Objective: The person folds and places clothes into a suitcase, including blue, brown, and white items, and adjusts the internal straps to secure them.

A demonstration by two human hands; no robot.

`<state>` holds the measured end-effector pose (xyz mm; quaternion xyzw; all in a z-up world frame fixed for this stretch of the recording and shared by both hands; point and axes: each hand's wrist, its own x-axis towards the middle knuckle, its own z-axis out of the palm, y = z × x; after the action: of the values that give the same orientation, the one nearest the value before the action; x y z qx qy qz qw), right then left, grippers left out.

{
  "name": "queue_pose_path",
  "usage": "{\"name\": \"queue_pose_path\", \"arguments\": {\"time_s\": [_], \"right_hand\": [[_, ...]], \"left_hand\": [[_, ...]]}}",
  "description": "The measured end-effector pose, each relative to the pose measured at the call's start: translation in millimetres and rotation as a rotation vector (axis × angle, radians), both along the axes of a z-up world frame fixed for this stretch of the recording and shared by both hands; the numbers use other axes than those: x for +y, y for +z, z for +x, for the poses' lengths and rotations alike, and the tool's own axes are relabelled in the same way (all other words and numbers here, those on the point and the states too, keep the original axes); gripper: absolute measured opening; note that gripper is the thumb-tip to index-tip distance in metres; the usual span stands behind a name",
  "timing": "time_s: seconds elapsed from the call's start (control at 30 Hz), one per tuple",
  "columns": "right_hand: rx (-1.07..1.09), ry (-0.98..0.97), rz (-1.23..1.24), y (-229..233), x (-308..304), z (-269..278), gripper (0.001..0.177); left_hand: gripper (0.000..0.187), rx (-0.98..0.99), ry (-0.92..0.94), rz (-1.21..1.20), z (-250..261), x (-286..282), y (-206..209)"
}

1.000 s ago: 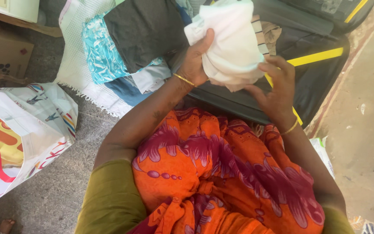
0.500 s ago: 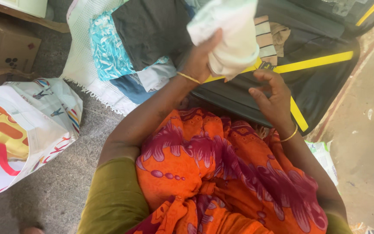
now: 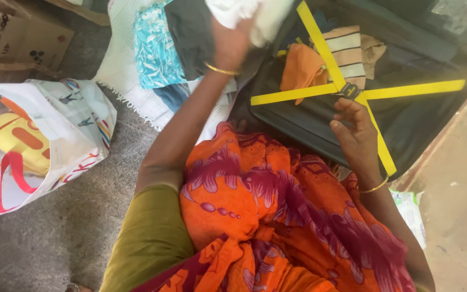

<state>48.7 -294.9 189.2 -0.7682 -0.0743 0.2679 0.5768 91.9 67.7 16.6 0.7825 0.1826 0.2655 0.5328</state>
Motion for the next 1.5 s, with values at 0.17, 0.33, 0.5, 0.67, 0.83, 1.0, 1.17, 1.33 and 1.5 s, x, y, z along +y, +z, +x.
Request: {"name": "queue_pose_path", "arguments": {"time_s": [0.17,0.33,0.5,0.67,0.83,1.0,1.17,1.33,1.5], "right_hand": [[0.022,0.016,0.034,-15.2,-4.6,-3.7,0.041],[0.091,0.021,0.055,-23.0,-1.9,-7.8,0.042],[0.141,0.038,-0.006,-34.1,-1.8,-6.1,0.048],[0.086,0.089,-0.102,-34.8,-5.7,-3.9,0.048],[0.037,0.134,-0.184,-38.6,-8.9,-1.0,0.049],[0.019,0.250,-0.249,-40.6,-9.7,-2.6,0.049],[-0.250,0.378,-0.325,-45.8,-3.0,18.6,0.047],[-0.712,0.487,-0.465,-63.8,19.8,65.7,0.051],[-1.047,0.628,-0.585,-94.2,57.8,102.3,0.041]], "left_hand": [[0.049,0.005,0.082,0.310,-29.1,77.7,42.8],[0.078,0.601,-0.075,1.061,-65.2,52.5,22.6],[0.093,0.695,-0.284,0.819,-83.8,46.3,-0.3],[0.098,0.739,-0.298,0.841,-85.6,40.8,6.8],[0.112,0.662,-0.325,0.802,-76.5,26.4,21.4],[0.089,0.628,-0.344,0.882,-69.4,25.7,23.7],[0.085,0.428,-0.408,0.846,-69.6,23.4,29.0],[0.077,0.379,-0.484,0.866,-54.5,0.2,29.8],[0.063,0.221,-0.676,0.859,-45.4,-38.1,27.0]]}}
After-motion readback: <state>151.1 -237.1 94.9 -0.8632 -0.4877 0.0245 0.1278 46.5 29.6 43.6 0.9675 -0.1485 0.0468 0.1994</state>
